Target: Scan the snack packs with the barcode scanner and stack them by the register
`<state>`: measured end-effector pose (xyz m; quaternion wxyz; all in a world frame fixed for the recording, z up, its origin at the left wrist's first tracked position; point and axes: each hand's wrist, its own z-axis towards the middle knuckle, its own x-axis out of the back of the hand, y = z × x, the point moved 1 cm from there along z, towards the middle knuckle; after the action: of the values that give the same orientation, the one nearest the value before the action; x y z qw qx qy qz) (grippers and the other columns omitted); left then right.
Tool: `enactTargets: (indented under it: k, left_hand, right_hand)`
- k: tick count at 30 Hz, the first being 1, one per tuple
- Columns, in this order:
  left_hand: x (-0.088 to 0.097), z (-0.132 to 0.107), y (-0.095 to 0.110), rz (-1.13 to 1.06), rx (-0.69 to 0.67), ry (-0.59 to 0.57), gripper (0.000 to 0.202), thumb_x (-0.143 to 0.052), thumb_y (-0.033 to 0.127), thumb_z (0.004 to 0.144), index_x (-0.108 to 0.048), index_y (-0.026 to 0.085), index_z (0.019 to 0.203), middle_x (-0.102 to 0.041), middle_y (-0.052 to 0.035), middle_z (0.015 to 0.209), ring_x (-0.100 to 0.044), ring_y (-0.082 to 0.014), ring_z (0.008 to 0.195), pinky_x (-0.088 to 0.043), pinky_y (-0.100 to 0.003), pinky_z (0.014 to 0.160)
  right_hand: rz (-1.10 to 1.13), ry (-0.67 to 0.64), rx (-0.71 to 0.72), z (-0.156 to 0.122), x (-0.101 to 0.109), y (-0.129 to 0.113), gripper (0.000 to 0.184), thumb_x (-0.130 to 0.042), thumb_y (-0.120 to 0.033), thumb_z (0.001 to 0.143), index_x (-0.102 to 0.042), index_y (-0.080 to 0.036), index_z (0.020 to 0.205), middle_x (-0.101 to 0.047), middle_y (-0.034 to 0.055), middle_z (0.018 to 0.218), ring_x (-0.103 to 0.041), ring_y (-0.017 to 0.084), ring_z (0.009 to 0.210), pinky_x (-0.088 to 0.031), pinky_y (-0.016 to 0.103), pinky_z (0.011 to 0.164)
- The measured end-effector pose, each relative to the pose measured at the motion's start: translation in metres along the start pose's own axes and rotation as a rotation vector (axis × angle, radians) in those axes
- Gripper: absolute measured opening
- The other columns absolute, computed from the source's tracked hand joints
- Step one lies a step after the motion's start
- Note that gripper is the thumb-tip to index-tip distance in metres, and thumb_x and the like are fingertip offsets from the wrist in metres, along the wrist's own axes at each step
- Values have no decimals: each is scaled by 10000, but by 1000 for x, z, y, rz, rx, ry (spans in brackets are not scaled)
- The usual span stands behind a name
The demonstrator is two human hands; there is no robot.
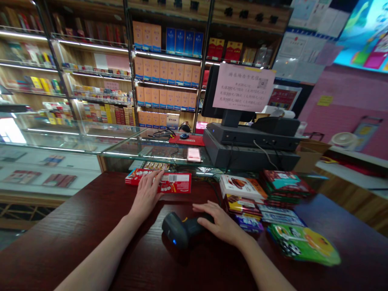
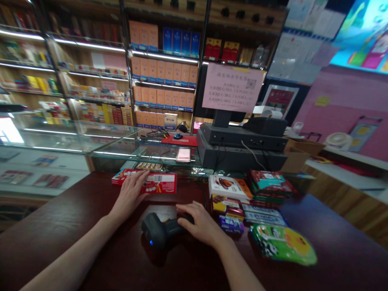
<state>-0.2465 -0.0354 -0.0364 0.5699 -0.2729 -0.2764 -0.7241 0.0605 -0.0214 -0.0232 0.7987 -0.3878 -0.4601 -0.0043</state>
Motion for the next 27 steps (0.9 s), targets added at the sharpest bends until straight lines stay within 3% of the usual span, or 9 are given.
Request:
enactTargets:
  k: [5,8,11,18,23,27]
  left_hand:
    - [3,0,-9,32,18,41,775,-640,198,860,-271,237,1540,-491,-157,1448,-452,-333,1362,-248,-603,1194]
    - [4,0,-11,38,41,54,776,-653,200,852,-287,231,1536,-494,-156,1450,-428,-340,1386,-225,-609,1204]
    - [4,0,-11,42,70,69,768,-650,202,856,-293,233,1536,-488,-163,1456,-401,-348,1411,-227,-614,1202]
    - [4,-1,-11,37,66,78,746,-631,213,868,-298,235,1535,-486,-171,1454,-387,-354,1425,-234,-624,1195]
    - [4,0,-12,68,63,82,769,-624,207,865,-265,243,1545,-478,-168,1457,-408,-352,1408,-230,-623,1198]
    - [6,0,-11,76,62,84,771,-629,201,861,-269,235,1542,-480,-168,1452,-413,-353,1401,-235,-618,1200]
  right_hand:
    - [-65,-23,-35,-2,5,-2,553,-745,-506,824,-632,-339,1339,-624,89,1399,-531,316,1339,-267,626,1184]
    - [-90,-72,-17,-3,6,-7,777,-843,-482,705,-554,-362,1416,-585,81,1443,-489,337,1372,-224,646,1190]
    - [-132,-84,46,-1,3,-15,870,-844,-372,692,-467,-382,1477,-588,63,1439,-484,322,1373,-189,644,1199]
    - [-225,-102,130,3,-9,-25,735,-642,-196,795,-440,-311,1492,-661,57,1302,-602,230,1198,-225,533,1204]
    - [-287,-114,147,3,-16,-25,734,-613,-177,790,-430,-254,1496,-642,86,1273,-580,243,1151,-367,447,1087]
    - [-289,-103,128,2,-15,-26,693,-632,-215,826,-434,-255,1489,-645,81,1229,-575,248,1103,-395,425,1022]
